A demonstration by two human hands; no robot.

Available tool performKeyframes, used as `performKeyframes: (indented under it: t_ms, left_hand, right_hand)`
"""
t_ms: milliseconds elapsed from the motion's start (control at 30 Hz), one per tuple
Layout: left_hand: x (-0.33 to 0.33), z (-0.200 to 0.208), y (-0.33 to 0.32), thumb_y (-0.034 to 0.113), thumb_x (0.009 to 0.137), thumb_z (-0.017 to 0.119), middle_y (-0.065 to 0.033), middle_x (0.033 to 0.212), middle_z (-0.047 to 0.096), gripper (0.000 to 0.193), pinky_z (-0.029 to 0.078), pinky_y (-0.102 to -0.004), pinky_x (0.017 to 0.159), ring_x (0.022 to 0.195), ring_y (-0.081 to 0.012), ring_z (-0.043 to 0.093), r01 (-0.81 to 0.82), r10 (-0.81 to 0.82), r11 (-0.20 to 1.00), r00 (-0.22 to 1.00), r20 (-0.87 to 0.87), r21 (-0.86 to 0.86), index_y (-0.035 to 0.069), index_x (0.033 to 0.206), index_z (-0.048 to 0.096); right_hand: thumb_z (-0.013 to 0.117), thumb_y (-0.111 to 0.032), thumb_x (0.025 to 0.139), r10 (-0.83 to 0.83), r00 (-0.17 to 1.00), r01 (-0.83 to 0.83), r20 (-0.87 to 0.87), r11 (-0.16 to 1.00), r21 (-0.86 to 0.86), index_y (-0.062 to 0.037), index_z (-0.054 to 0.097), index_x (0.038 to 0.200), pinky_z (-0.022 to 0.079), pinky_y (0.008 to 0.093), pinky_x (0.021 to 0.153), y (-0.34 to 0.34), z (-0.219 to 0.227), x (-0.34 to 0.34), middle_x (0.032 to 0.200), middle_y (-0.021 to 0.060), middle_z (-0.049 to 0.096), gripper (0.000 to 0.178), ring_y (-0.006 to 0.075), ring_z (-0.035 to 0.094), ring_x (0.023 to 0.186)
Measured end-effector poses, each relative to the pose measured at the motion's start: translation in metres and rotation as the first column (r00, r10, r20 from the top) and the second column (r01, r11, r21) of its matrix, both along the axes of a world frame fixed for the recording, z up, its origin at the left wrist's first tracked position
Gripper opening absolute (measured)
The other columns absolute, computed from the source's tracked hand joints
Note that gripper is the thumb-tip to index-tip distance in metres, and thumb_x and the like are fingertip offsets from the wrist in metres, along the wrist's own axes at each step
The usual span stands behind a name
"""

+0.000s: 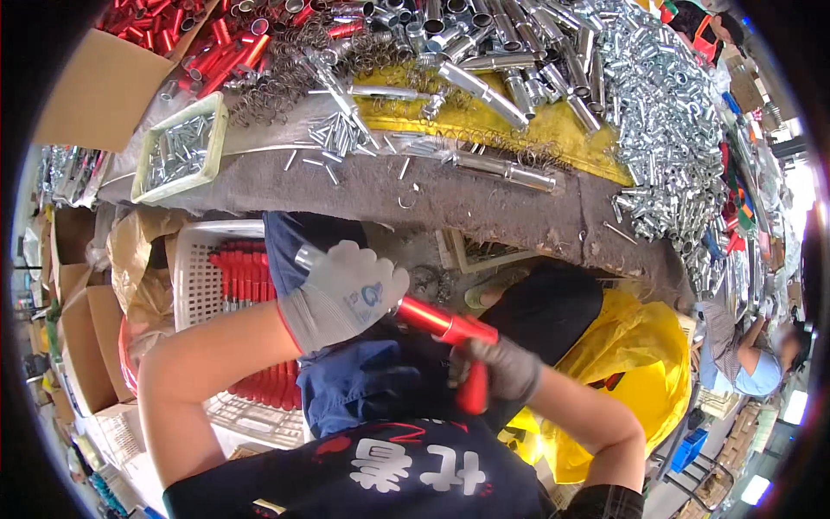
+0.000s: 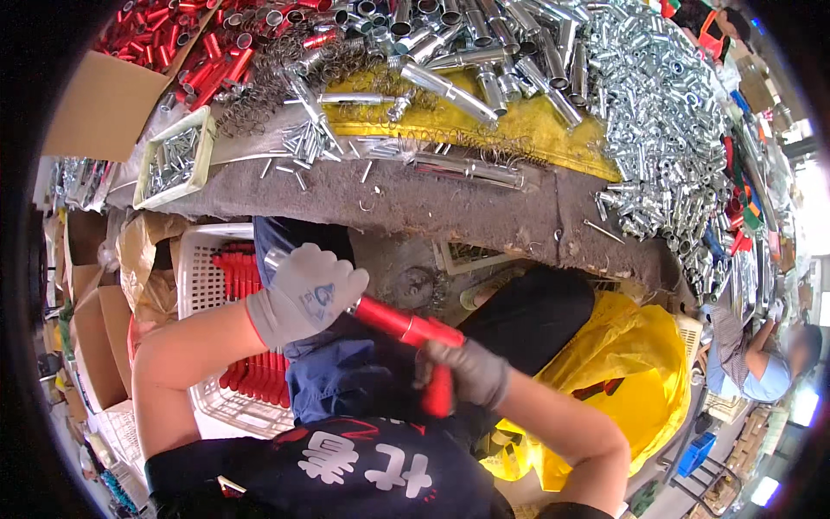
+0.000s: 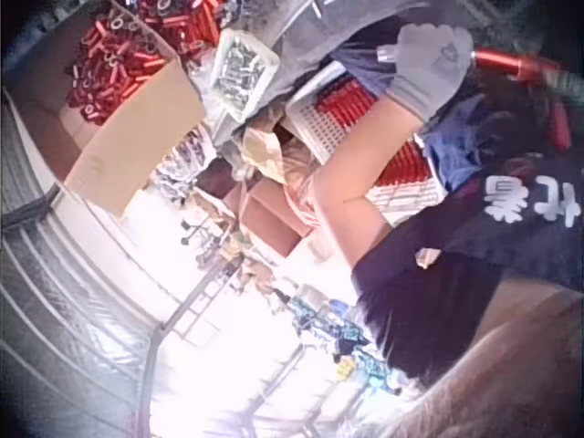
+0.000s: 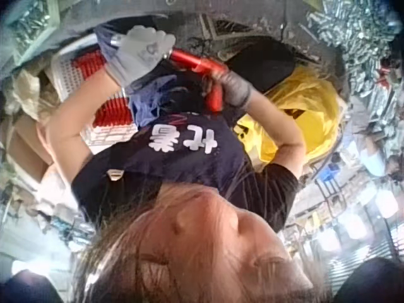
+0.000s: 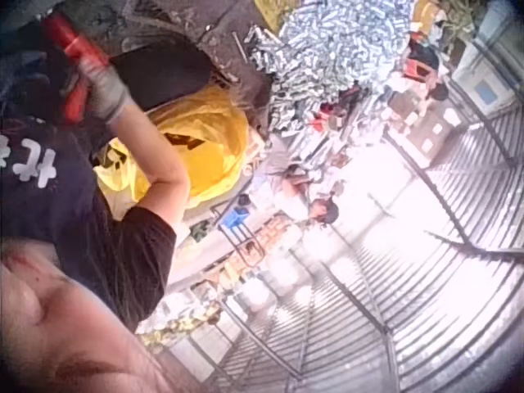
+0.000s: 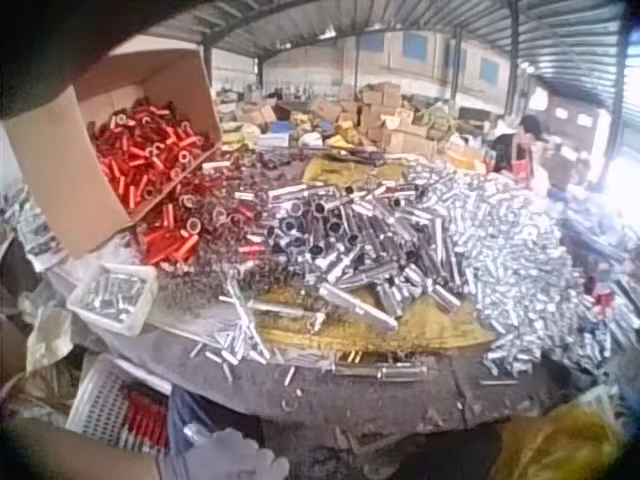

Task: Assembling red and silver metal hardware components by hand at a factory workbench.

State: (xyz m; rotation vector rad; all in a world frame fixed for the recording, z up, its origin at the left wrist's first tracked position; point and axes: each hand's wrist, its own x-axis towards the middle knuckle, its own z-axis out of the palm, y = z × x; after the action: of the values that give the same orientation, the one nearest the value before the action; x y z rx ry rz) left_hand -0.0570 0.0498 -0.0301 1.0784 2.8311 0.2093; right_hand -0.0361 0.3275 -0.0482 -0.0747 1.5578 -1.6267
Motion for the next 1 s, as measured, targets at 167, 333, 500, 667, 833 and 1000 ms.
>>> performKeyframes:
  t_ms: [167, 333, 500, 667, 833, 1000]
  left_hand:
    - [0.011, 0.028, 0.002, 0.023, 0.077, 0.063, -0.0107, 0.076, 0.067, 0.031, 0.051, -0.0374, 0.065, 0.076, -0.0232, 0.067, -0.112, -0.084, 0.98, 0.511, 0.855, 0.163, 0.008, 0.104, 0.06]
    - [0.005, -0.011, 0.005, 0.015, 0.073, 0.06, -0.0093, 0.067, 0.058, 0.012, 0.048, -0.0412, 0.06, 0.064, -0.0304, 0.061, -0.113, 0.093, 0.985, 0.984, 0.15, 0.132, 0.009, 0.082, 0.055]
    - [0.006, 0.032, 0.002, 0.009, 0.067, 0.064, -0.0121, 0.103, 0.059, 0.059, 0.042, -0.0372, 0.084, 0.1, -0.0323, 0.056, -0.361, 0.469, 0.883, 0.683, -0.56, 0.299, 0.005, 0.125, 0.052]
    - [0.0, 0.079, 0.022, 0.067, 0.088, 0.043, -0.0111, 0.118, 0.05, 0.088, 0.037, -0.0495, 0.101, 0.114, -0.0308, 0.05, -0.495, -0.375, -0.61, 0.868, 0.325, 0.619, 0.007, 0.148, 0.019]
    - [-0.011, 0.067, 0.021, 0.078, 0.079, 0.042, -0.0025, 0.067, 0.052, 0.077, 0.049, -0.0339, 0.056, 0.057, -0.0156, 0.054, -0.645, -0.147, -0.482, 0.727, 0.671, 0.593, 0.012, 0.117, 0.048]
    - [0.01, 0.014, 0.027, 0.054, 0.089, 0.055, -0.0097, 0.102, 0.057, 0.066, 0.047, -0.0256, 0.065, 0.075, -0.0137, 0.058, -0.781, -0.328, -0.256, 0.624, 0.709, 0.569, -0.001, 0.123, 0.044]
  right_hand:
    - [0.076, -0.036, 0.066, 0.459, -0.129, -0.193, -0.879, 0.858, 0.476, -0.0118, 0.065, 0.105, 0.044, 0.0396, 0.059, 0.009, 0.048, -0.032, 0.077, 0.0066, 0.06, 0.047, 0.0276, 0.059, 0.068]
    - [0.085, -0.023, 0.069, -0.058, 0.942, 0.105, -0.331, 0.987, 0.124, -0.0028, 0.058, 0.117, 0.048, 0.0292, 0.086, -0.008, 0.0, 0.016, 0.099, 0.0046, 0.065, 0.058, 0.0131, 0.061, 0.092]
    - [0.084, -0.023, 0.072, -0.295, 0.937, 0.286, -0.189, 0.955, -0.074, 0.0043, 0.05, 0.125, 0.046, 0.0293, 0.091, -0.005, 0.044, -0.007, 0.112, 0.0081, 0.062, 0.069, 0.0135, 0.059, 0.101]
    - [0.06, -0.037, 0.09, 0.074, 0.524, -0.163, -0.848, 0.987, -0.014, 0.0013, 0.062, 0.109, 0.046, 0.0404, 0.089, -0.013, 0.08, -0.099, 0.102, 0.016, 0.067, 0.043, 0.0268, 0.062, 0.098]
    - [0.043, -0.013, 0.094, 0.456, 0.414, 0.615, -0.788, 0.499, 0.611, -0.0056, 0.063, 0.108, 0.047, 0.0371, 0.086, -0.003, 0.053, -0.269, 0.104, 0.0138, 0.066, 0.025, 0.0297, 0.062, 0.097]
    - [0.047, -0.012, 0.089, 0.631, 0.534, 0.623, -0.563, 0.156, 0.766, -0.0089, 0.062, 0.109, 0.049, 0.0415, 0.089, -0.033, 0.041, -0.302, 0.106, 0.0174, 0.064, 0.025, 0.0344, 0.062, 0.101]
